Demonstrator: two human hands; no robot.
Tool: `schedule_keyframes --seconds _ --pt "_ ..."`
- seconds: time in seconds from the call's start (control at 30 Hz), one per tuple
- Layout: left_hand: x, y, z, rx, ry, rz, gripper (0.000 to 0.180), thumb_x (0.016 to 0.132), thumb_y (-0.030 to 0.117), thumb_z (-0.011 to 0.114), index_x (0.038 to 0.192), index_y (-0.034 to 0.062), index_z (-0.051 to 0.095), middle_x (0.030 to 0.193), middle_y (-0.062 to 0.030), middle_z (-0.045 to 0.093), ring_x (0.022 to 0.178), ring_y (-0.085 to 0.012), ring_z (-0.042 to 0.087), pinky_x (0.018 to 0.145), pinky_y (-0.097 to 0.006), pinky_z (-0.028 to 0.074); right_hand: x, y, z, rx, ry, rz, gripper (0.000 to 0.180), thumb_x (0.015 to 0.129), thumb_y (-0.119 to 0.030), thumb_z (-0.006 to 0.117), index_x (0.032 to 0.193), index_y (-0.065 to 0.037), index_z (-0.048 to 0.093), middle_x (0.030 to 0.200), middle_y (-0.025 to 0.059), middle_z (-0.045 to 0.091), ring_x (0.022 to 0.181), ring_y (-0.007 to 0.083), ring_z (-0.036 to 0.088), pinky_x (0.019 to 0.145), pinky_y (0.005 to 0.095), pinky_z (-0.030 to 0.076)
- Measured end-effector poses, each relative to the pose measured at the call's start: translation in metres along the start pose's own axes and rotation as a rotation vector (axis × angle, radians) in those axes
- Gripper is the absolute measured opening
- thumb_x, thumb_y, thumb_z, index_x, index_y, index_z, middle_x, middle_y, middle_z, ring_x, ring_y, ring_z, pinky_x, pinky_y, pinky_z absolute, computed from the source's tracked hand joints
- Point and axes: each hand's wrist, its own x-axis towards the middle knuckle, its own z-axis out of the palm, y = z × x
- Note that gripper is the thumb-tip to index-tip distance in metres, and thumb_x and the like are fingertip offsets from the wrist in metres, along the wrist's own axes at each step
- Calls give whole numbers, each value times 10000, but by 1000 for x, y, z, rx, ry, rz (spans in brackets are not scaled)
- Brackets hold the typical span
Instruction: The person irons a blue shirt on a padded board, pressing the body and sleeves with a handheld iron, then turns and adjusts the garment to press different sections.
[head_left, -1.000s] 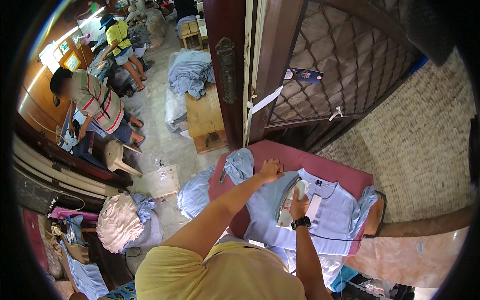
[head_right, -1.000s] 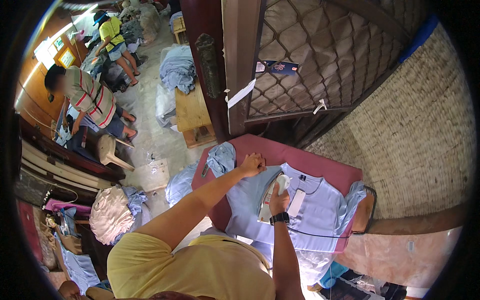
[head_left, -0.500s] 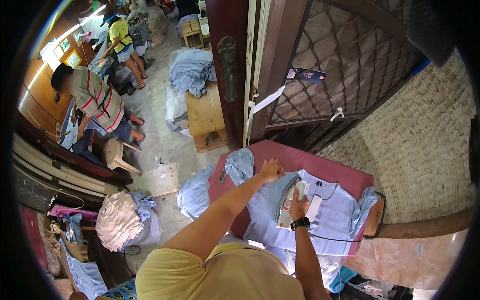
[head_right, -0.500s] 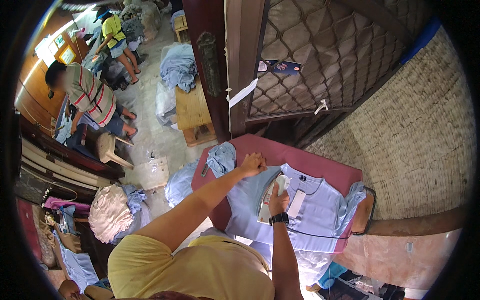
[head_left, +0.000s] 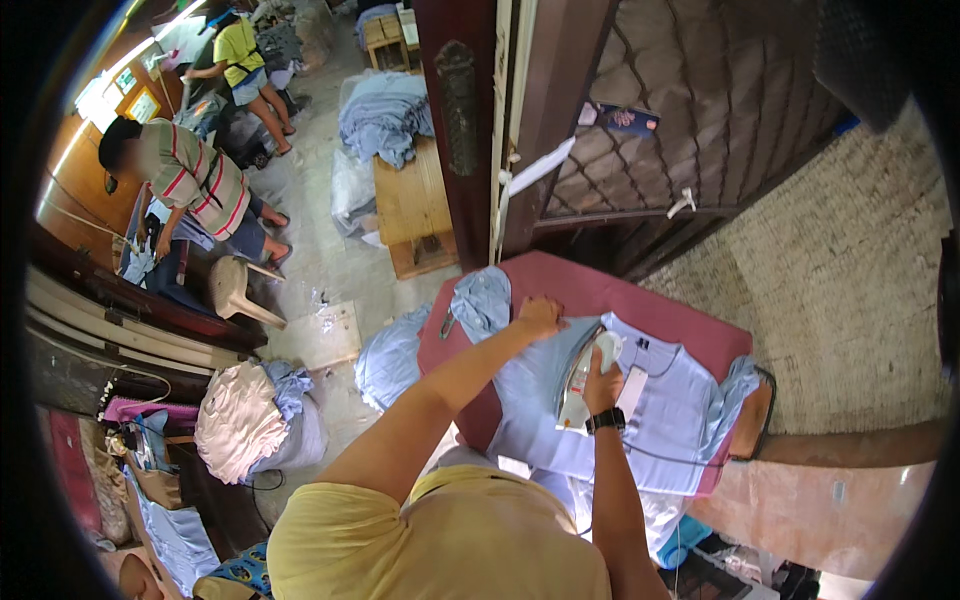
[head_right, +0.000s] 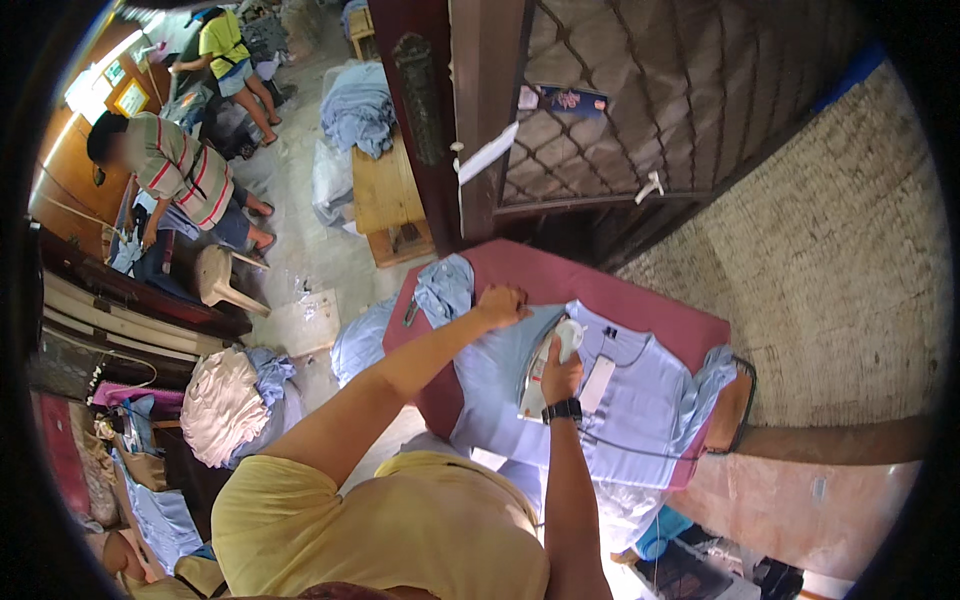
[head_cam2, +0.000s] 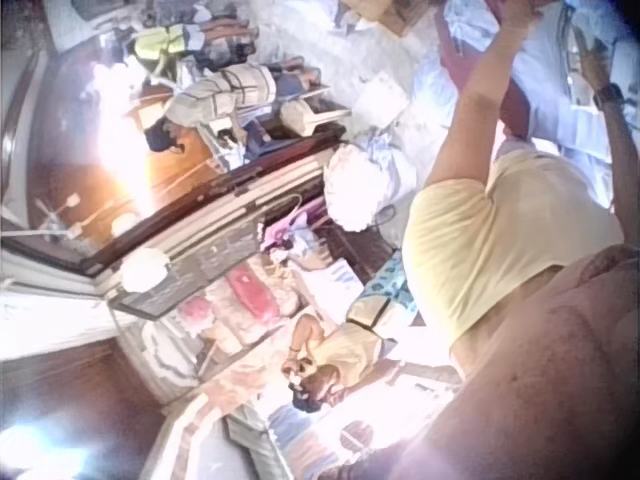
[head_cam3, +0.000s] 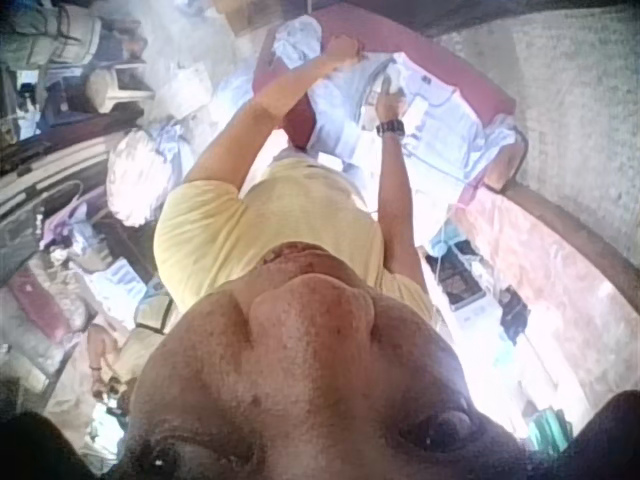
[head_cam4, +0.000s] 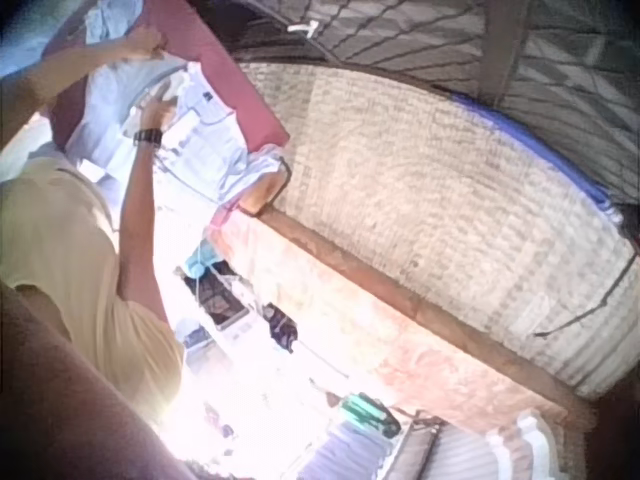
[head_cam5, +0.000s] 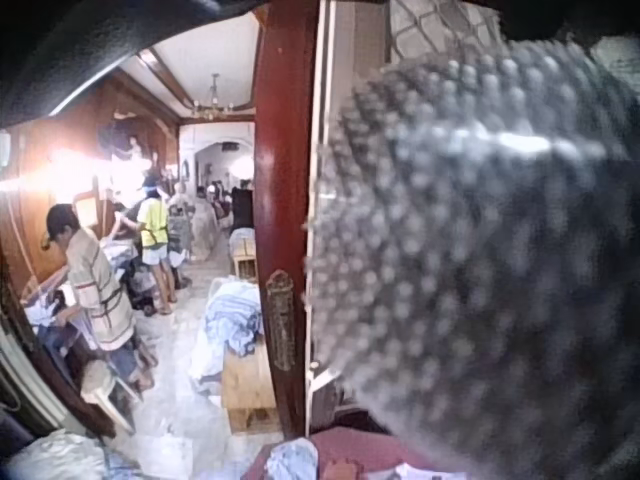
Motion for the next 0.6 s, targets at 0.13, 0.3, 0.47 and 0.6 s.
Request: schedule_keyframes --seconds 0.13,0.3,0.47,0.6 --pt "-1 -5 0 -63 110 -14 422 796 528 702 958 140 671 932 -89 704 962 -286 664 880 -483 439 -17 -3 -10 3 -44 70 474 930 -436 614 1054 19 666 936 263 688 887 434 668 754 485 523" --pt "6 -31 12 -345 196 19 381 724 465 795 798 114 666 814 -101 699 821 -299 685 780 -468 486 -55 -1 -16 -67 -155 -36 460 919 -436 640 994 17 676 844 246 687 780 408 674 678 443 517" --pt "12 -37 7 -481 150 89 229 763 284 793 793 92 671 783 -107 696 765 -289 689 701 -400 531 -48 -7 -16 -6 -157 -113 427 917 -411 644 942 15 657 806 258 674 751 425 671 627 485 522" --pt "10 -35 2 -469 143 127 166 805 209 724 843 62 656 696 -110 660 679 -262 662 654 -378 507 -13 -10 -1 -38 -92 -176 450 905 -424 657 937 25 654 800 265 668 754 439 665 617 487 524"
